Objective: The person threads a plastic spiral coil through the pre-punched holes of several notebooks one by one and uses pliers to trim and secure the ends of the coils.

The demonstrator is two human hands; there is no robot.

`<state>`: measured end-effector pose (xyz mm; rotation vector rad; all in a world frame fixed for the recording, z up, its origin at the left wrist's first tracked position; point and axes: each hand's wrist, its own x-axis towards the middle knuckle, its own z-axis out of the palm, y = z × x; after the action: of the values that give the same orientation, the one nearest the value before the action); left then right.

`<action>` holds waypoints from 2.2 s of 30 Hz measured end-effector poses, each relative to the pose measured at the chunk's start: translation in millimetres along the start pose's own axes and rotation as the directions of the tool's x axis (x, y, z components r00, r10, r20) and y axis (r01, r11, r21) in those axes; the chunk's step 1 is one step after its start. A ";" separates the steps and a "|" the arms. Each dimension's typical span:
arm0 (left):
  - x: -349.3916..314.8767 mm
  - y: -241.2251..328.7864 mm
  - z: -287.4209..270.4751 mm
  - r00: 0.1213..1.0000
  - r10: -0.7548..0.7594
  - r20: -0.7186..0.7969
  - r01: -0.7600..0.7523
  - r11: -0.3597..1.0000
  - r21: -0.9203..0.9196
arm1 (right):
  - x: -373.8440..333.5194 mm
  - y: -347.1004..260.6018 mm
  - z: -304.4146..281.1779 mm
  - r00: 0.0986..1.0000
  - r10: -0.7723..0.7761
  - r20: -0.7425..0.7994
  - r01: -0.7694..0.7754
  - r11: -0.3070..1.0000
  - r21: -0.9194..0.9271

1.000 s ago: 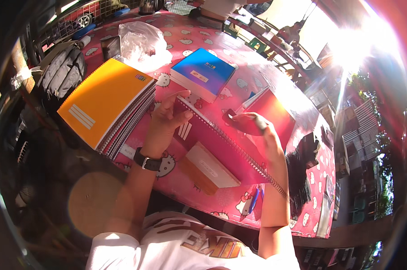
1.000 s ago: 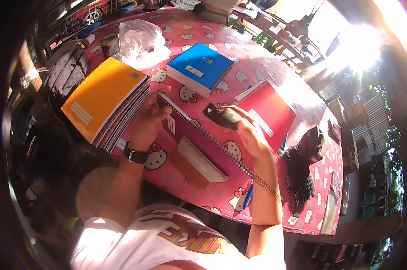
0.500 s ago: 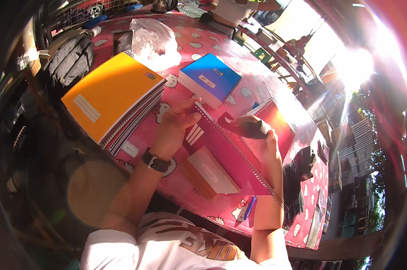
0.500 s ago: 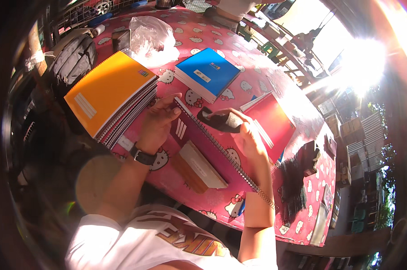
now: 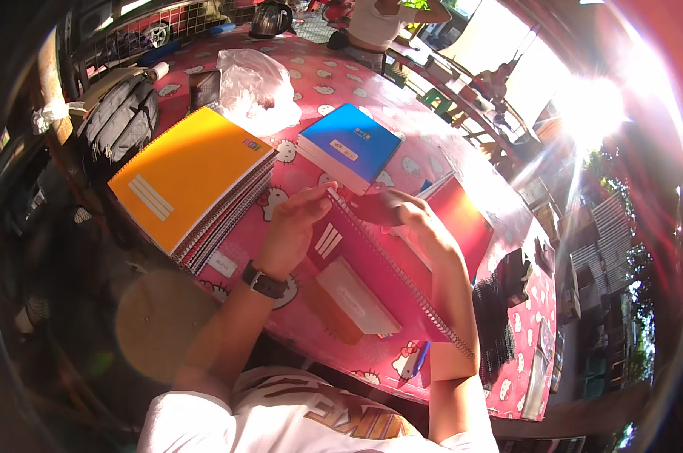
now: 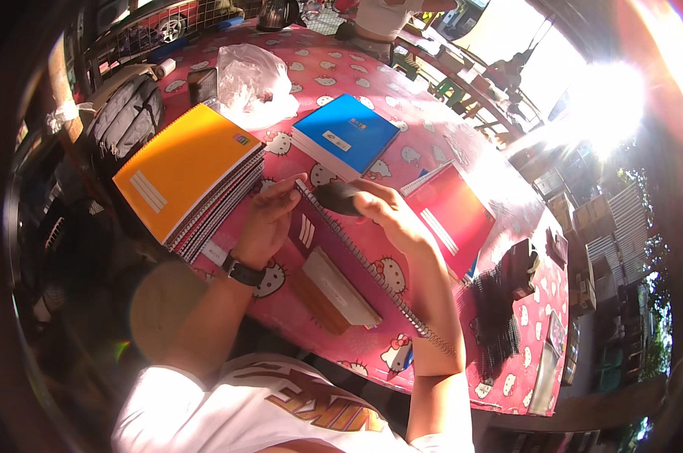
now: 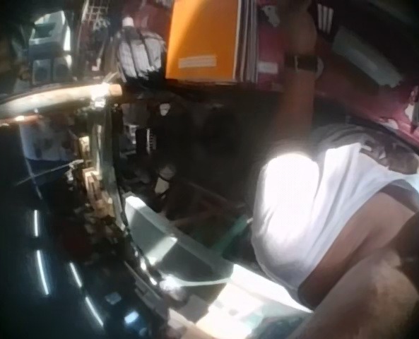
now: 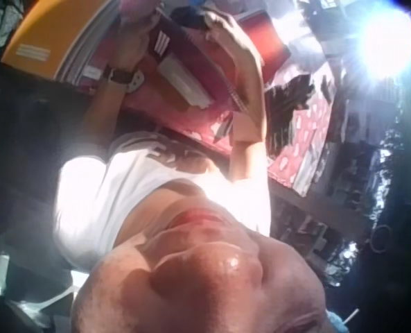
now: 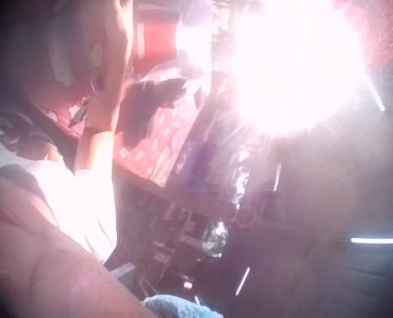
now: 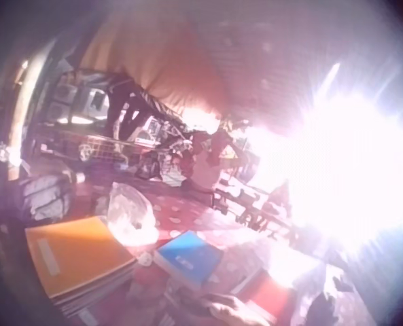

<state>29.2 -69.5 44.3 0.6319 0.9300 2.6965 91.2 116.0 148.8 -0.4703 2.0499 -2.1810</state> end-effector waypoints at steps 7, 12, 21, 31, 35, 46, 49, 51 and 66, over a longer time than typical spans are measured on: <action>3.8 -2.7 -2.0 0.999 -0.046 -0.014 0.045 0.999 -0.020 | 0.8 -10.7 16.1 0.955 0.127 -0.269 -0.267 0.761 -0.591; 0.1 -4.7 -31.4 0.990 -0.124 0.059 0.116 0.985 0.124 | -52.6 5.3 -15.8 0.882 -0.149 -0.446 -0.035 0.925 -0.379; -24.3 -25.6 -31.9 0.946 -0.307 0.108 0.240 0.881 0.408 | -324.0 110.1 -83.4 0.093 -0.317 -0.944 -0.985 0.111 -0.134; -78.8 -65.4 23.2 0.968 0.115 -0.225 0.004 0.884 0.468 | -259.2 146.4 15.8 0.396 -0.165 -0.903 -0.905 0.098 -0.414; -86.4 -48.6 33.1 0.990 0.028 -0.137 0.055 0.821 0.568 | -276.1 136.0 22.6 0.379 -0.177 -0.908 -0.911 0.103 -0.400; -38.0 15.7 50.7 0.951 0.185 0.248 -0.304 0.717 0.627 | -214.0 64.4 85.3 0.694 -0.152 -0.704 -0.033 0.970 -0.242; -39.2 7.0 49.6 0.958 0.222 0.183 -0.284 0.829 0.482 | -160.9 53.5 104.9 0.787 -0.341 -0.514 -0.102 0.750 -0.653; -40.1 11.4 52.2 0.982 0.117 0.150 -0.175 0.866 0.469 | -136.5 50.7 113.7 0.792 -0.384 -0.476 -0.117 0.669 -0.734; -37.3 3.3 30.0 0.887 0.290 0.359 -0.461 0.596 0.658 | -105.6 44.2 127.9 0.724 -0.575 -0.381 -0.209 0.344 -0.915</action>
<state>75.8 -68.6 55.5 1.3915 2.0411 2.3919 223.5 21.0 94.6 0.0932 3.7927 -0.9083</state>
